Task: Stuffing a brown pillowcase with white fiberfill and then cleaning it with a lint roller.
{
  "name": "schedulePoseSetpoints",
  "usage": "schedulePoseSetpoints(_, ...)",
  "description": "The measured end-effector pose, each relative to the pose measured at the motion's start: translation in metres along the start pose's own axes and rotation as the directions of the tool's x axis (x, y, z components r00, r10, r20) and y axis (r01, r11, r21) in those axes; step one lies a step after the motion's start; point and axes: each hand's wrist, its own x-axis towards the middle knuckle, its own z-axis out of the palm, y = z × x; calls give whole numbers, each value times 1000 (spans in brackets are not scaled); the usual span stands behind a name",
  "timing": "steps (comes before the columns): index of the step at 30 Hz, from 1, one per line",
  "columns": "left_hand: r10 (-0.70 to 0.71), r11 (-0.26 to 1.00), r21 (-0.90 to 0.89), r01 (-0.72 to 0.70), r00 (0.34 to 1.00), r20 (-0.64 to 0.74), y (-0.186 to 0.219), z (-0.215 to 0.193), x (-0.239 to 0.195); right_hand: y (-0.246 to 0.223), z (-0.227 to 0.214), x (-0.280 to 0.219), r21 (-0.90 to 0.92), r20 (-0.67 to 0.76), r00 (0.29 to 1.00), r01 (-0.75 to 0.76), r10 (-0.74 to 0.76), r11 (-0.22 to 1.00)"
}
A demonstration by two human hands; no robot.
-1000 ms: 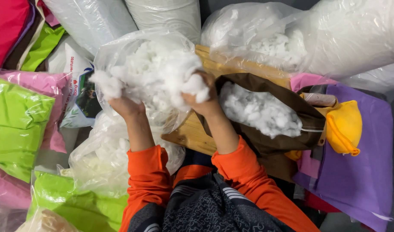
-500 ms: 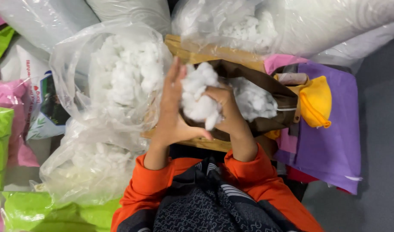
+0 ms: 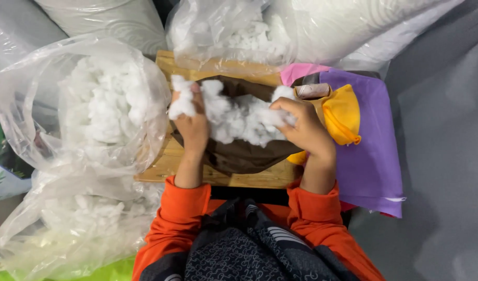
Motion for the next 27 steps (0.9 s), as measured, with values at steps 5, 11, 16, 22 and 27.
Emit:
schedulePoseSetpoints(5,-130,990,-56,129,991,-25,-6,8,-13,-27,15,3,-72,137,990,-34,44,997)
schedulePoseSetpoints(11,-153,988,17,152,988,36,20,21,-15,-32,34,11,-205,131,968,-187,216,961)
schedulePoseSetpoints(16,-322,945,-64,321,947,-2,35,27,-20,-47,18,-2,-110,-191,981,1,-22,994)
schedulePoseSetpoints(22,-591,805,-51,591,807,18,-46,53,-101,-15,83,14,115,-209,971,141,-115,983)
schedulePoseSetpoints(27,-400,849,-409,333,912,-88,-32,14,-33,-7,45,13,-13,-318,931,187,-181,982)
